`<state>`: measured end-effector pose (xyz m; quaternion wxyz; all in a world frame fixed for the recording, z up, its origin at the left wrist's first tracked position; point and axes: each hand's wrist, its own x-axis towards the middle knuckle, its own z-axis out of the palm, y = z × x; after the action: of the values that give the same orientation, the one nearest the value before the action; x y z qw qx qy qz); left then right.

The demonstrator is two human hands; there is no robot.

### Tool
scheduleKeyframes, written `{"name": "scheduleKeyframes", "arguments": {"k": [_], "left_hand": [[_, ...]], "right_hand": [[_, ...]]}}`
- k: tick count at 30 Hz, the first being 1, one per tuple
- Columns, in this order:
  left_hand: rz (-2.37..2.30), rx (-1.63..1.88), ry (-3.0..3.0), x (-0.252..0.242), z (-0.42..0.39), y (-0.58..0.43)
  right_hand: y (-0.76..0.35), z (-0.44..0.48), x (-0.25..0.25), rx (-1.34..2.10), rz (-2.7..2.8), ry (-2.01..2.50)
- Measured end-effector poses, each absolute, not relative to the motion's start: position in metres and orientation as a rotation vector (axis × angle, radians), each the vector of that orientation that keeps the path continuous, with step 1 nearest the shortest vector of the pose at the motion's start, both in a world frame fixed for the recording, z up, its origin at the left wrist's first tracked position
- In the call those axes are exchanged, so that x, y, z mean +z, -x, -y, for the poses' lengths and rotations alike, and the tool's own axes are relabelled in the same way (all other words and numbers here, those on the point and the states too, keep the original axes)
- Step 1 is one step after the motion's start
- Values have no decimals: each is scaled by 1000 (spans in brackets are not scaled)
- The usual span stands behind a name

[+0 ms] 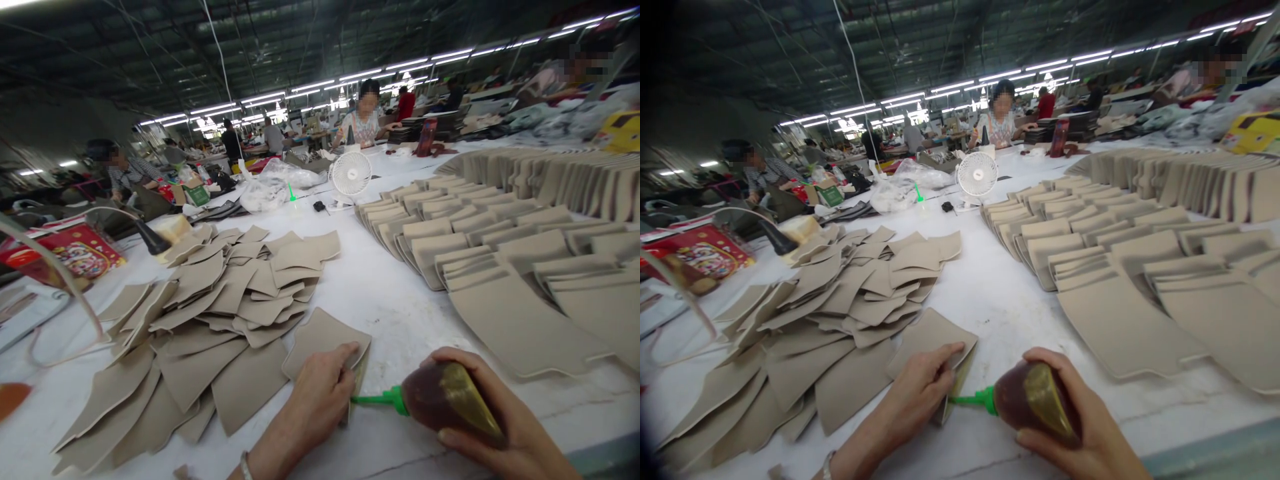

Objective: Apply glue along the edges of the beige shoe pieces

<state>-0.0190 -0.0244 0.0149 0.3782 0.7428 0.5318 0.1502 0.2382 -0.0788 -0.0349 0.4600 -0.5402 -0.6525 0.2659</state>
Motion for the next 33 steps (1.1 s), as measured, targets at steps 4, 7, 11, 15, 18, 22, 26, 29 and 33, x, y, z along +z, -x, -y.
{"name": "scheduleKeyframes", "arguments": {"k": [4,7,11,15,18,22,26,29,33], "left_hand": [[-1357,368,-1897,15,24,20],[-1359,365,-1900,13,23,20],[-1364,363,-1881,13,22,21],[-1335,371,-1871,14,23,21],[-1341,370,-1875,14,23,20],[-1356,373,-1865,13,22,20],[-1336,395,-1855,11,22,22],[-1343,414,-1856,8,21,23],[-1342,430,-1825,7,21,22]], "right_hand": [[-240,70,-37,552,1584,1370],[-246,60,-33,466,1533,1431],[-247,62,-32,464,1557,1451],[-243,65,-30,492,1598,1408],[-246,60,-27,528,1511,1446],[-246,63,-27,582,1486,1482],[-234,76,-27,709,1486,1438],[-230,78,-24,707,1427,1433],[-229,80,-25,677,1443,1462]]}}
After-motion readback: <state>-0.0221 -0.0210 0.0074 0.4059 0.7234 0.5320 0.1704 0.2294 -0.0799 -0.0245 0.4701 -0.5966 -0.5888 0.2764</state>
